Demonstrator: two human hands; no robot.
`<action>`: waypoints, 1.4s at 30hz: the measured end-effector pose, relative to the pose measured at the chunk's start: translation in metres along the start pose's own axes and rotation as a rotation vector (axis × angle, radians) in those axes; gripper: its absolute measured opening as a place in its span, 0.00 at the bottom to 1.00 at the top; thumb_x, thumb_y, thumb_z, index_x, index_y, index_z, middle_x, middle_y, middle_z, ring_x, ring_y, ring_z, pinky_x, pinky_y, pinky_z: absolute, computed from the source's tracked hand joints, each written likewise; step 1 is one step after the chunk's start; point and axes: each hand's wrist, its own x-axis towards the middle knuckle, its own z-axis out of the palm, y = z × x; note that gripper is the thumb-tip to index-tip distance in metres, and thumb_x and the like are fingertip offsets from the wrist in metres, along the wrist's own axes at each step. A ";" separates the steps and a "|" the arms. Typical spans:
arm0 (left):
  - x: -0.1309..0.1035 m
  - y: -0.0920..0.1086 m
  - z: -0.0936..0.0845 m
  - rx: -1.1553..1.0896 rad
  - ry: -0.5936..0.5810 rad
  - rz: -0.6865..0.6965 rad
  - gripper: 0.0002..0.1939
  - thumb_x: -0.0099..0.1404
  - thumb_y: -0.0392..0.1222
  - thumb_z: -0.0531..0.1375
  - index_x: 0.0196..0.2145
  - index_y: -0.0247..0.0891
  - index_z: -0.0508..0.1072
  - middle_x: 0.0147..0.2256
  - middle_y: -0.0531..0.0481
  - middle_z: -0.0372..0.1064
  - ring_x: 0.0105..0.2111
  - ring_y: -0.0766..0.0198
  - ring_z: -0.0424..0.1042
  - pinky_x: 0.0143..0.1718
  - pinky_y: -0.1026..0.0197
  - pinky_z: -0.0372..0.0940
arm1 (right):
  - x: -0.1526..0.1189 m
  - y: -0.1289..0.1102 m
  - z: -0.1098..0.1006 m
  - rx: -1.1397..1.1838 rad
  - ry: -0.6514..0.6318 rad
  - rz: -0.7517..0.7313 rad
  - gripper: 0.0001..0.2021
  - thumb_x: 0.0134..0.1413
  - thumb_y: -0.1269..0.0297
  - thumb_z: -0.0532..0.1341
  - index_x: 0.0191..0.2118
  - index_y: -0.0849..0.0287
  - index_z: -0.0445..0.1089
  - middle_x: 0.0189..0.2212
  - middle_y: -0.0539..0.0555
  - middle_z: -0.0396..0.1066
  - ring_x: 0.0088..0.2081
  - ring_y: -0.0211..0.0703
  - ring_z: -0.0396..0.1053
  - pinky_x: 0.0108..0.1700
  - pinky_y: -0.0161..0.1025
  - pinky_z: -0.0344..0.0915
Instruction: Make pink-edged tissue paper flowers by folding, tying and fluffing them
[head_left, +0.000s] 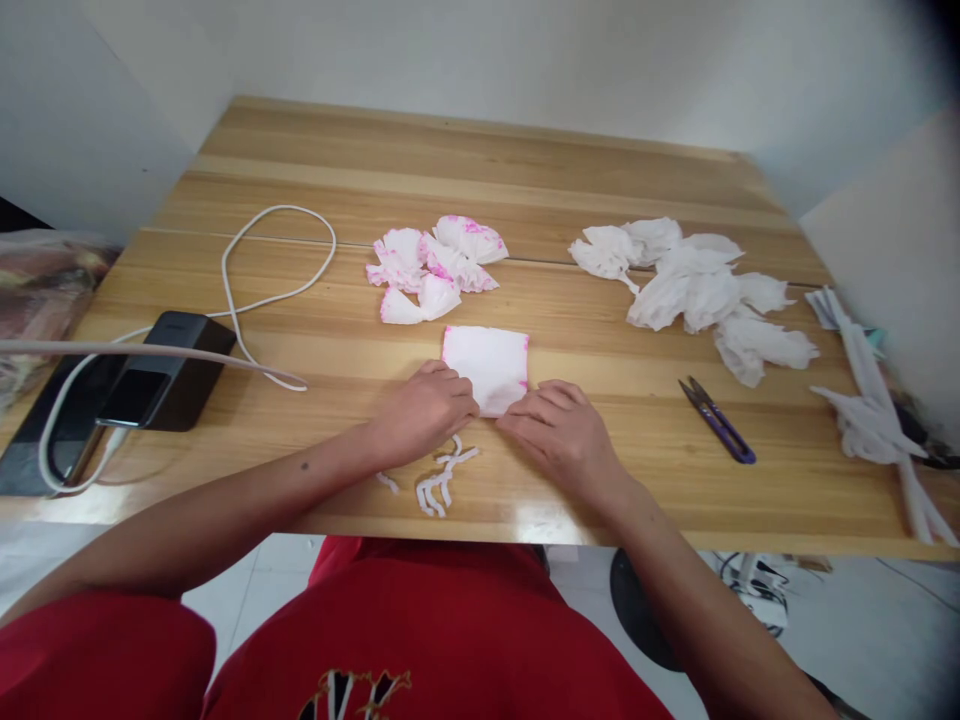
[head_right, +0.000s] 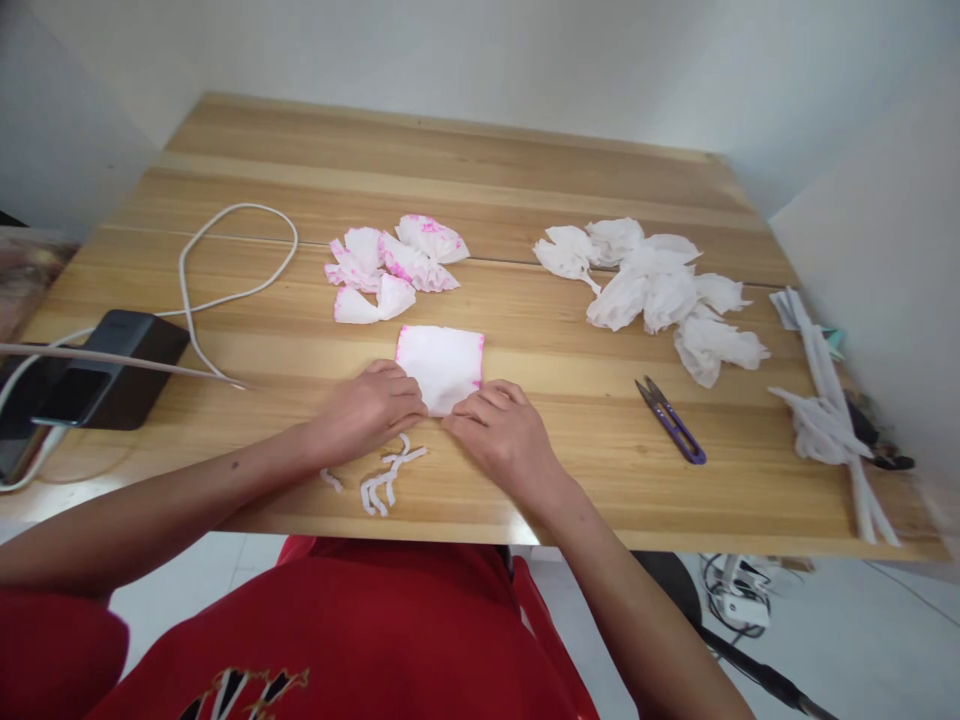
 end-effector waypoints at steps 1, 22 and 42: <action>0.000 0.000 0.000 -0.008 0.001 -0.001 0.12 0.69 0.40 0.53 0.31 0.38 0.74 0.30 0.49 0.68 0.35 0.61 0.64 0.44 0.56 0.54 | 0.000 0.000 0.002 -0.037 -0.025 -0.008 0.07 0.59 0.71 0.57 0.37 0.54 0.72 0.32 0.49 0.73 0.37 0.39 0.66 0.47 0.42 0.57; 0.008 0.000 0.001 0.116 0.098 0.031 0.12 0.68 0.38 0.53 0.29 0.36 0.72 0.29 0.48 0.68 0.35 0.58 0.65 0.49 0.50 0.53 | 0.014 0.009 0.006 0.041 -0.096 0.111 0.09 0.60 0.66 0.54 0.33 0.59 0.70 0.31 0.53 0.72 0.36 0.40 0.67 0.47 0.42 0.57; 0.023 -0.013 -0.045 -1.772 0.346 -0.475 0.12 0.51 0.43 0.68 0.27 0.34 0.71 0.25 0.55 0.66 0.25 0.71 0.64 0.29 0.67 0.58 | 0.035 0.025 0.008 1.651 0.172 0.641 0.34 0.41 0.45 0.67 0.55 0.51 0.64 0.59 0.56 0.60 0.58 0.49 0.59 0.59 0.47 0.56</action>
